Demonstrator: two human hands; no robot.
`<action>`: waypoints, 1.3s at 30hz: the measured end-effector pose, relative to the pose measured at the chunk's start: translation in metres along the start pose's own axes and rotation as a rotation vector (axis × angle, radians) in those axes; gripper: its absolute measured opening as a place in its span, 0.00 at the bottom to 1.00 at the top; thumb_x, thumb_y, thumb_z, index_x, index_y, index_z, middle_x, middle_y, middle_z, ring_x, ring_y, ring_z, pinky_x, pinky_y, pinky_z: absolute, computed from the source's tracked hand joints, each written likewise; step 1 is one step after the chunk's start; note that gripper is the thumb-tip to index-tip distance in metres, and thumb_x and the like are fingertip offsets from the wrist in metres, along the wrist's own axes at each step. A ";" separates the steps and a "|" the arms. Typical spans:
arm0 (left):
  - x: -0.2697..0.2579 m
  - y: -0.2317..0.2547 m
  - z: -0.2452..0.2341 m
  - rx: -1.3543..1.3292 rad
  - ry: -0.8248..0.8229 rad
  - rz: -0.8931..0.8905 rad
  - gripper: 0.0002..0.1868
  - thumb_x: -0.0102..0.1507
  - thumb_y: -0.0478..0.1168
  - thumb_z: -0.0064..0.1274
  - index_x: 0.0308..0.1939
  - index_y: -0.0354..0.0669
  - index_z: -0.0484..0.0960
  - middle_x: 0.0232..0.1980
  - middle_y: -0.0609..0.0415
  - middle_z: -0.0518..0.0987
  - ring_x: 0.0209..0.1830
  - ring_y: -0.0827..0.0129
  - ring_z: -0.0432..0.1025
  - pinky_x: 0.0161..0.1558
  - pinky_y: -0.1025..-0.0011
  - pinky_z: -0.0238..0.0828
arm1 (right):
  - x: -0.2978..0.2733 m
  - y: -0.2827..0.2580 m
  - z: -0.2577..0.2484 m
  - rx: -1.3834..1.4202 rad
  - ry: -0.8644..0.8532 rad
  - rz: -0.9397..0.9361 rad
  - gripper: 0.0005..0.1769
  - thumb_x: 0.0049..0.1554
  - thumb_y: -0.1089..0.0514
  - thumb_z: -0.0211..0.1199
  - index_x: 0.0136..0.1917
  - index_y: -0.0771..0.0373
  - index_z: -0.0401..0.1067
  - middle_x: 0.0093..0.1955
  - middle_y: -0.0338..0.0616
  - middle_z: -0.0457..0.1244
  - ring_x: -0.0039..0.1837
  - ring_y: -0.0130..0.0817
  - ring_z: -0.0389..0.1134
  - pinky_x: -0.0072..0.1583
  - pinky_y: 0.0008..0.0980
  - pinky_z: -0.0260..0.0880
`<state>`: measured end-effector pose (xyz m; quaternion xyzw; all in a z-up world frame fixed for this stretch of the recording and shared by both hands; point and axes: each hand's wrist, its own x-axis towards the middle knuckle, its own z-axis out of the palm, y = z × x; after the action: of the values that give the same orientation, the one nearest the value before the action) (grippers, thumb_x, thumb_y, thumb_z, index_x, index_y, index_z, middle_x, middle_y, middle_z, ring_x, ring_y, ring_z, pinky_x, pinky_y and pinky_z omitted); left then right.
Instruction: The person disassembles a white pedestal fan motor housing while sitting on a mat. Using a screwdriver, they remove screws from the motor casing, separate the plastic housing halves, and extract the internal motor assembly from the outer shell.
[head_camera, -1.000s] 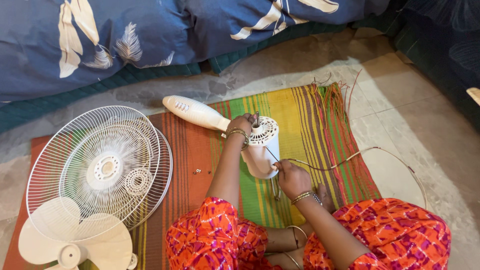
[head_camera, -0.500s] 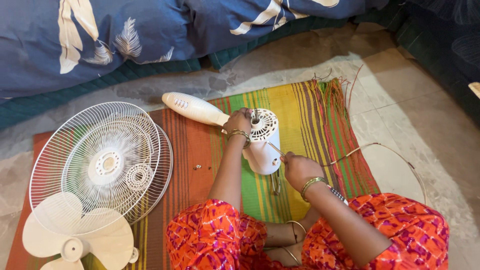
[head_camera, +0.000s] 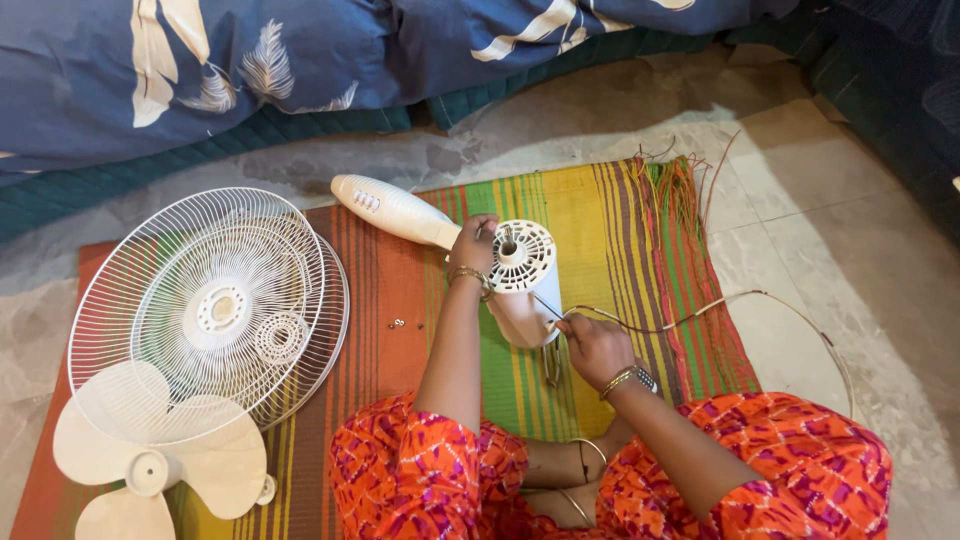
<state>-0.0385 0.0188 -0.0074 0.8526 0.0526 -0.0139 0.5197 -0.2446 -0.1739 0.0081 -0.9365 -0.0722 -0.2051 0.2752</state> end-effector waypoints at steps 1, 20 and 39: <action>-0.003 -0.003 0.000 0.052 0.004 -0.038 0.17 0.68 0.47 0.49 0.61 0.56 0.77 0.54 0.47 0.84 0.54 0.55 0.78 0.55 0.60 0.71 | 0.001 0.002 0.001 0.005 0.028 -0.030 0.11 0.61 0.51 0.60 0.41 0.59 0.72 0.31 0.50 0.67 0.34 0.52 0.69 0.38 0.51 0.68; 0.009 0.004 0.065 0.267 0.145 0.268 0.25 0.67 0.42 0.46 0.70 0.53 0.71 0.57 0.59 0.85 0.62 0.59 0.73 0.69 0.57 0.65 | 0.027 0.049 0.075 1.055 -0.054 0.849 0.21 0.67 0.46 0.55 0.41 0.64 0.71 0.29 0.39 0.61 0.27 0.28 0.53 0.31 0.33 0.52; -0.071 0.064 0.079 0.658 -0.218 -0.151 0.74 0.43 0.69 0.69 0.82 0.58 0.38 0.85 0.50 0.34 0.84 0.48 0.38 0.72 0.40 0.50 | 0.094 0.101 0.012 -0.013 -0.320 0.577 0.25 0.65 0.52 0.48 0.74 0.43 0.64 0.54 0.60 0.68 0.55 0.60 0.70 0.56 0.57 0.69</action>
<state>-0.0998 -0.0857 0.0184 0.9616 0.0526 -0.1595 0.2171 -0.1299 -0.2496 -0.0104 -0.9404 0.1552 0.0308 0.3011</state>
